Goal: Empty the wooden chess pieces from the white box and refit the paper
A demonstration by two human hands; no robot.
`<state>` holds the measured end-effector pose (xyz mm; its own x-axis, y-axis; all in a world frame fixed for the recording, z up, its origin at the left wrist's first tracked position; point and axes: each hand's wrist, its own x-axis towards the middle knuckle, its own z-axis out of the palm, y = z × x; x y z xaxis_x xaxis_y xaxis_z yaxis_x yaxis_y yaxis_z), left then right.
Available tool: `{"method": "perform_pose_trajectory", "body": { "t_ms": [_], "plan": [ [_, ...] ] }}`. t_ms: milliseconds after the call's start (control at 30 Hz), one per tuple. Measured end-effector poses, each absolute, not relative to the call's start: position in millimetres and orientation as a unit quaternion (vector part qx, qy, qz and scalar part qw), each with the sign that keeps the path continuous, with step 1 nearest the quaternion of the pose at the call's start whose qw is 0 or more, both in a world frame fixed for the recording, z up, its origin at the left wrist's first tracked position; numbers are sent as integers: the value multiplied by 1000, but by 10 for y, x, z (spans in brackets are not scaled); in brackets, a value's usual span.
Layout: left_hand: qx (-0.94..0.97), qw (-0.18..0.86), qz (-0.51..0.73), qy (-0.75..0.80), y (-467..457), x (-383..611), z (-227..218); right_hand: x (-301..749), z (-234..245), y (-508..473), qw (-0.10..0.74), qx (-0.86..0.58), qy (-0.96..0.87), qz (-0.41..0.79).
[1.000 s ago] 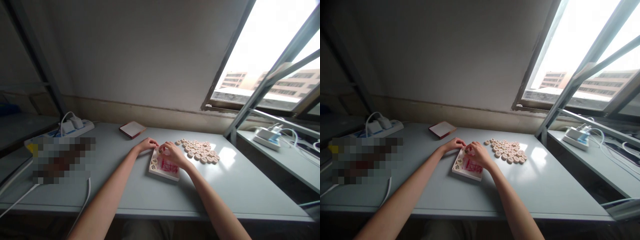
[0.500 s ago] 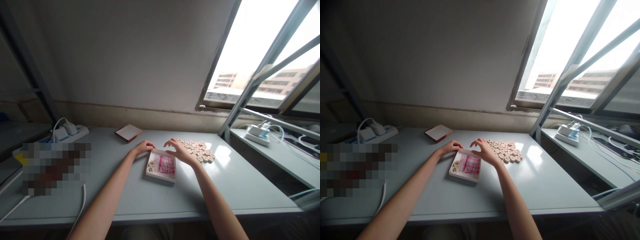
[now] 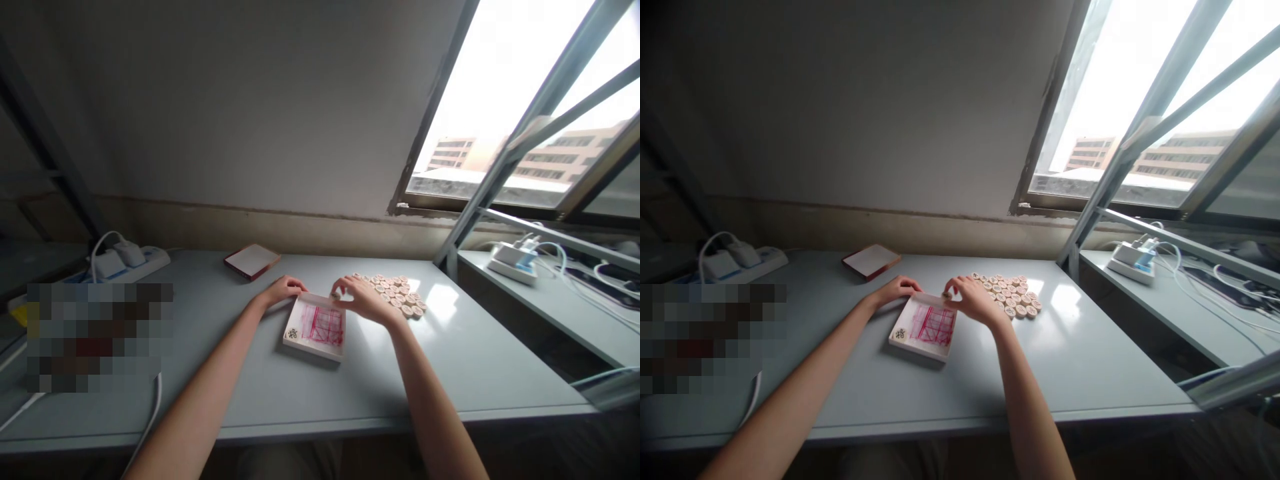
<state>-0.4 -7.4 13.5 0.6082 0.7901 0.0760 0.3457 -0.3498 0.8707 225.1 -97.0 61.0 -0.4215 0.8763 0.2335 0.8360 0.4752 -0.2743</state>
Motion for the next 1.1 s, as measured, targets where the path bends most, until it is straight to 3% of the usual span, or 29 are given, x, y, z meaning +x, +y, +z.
{"method": "perform_pose_trajectory", "body": {
  "t_ms": [167,333,500,700,967,1100],
  "plan": [
    [770,458,244,371,-86,1,142,2672,637,-974,165,-632,-756,41],
    [775,461,243,358,-63,-2,120,2251,643,-1021,226,-510,-824,94],
    [799,433,250,333,-20,-13,93,1646,546,-1132,195,-408,-892,17],
    [793,436,253,342,14,-11,51,1835,527,-991,229,-530,-808,-118],
    [774,449,255,366,-93,13,131,2341,260,-764,162,-606,-773,-96],
    [778,446,256,361,-91,0,120,2222,392,-827,238,-589,-767,-89]
  ]
}}
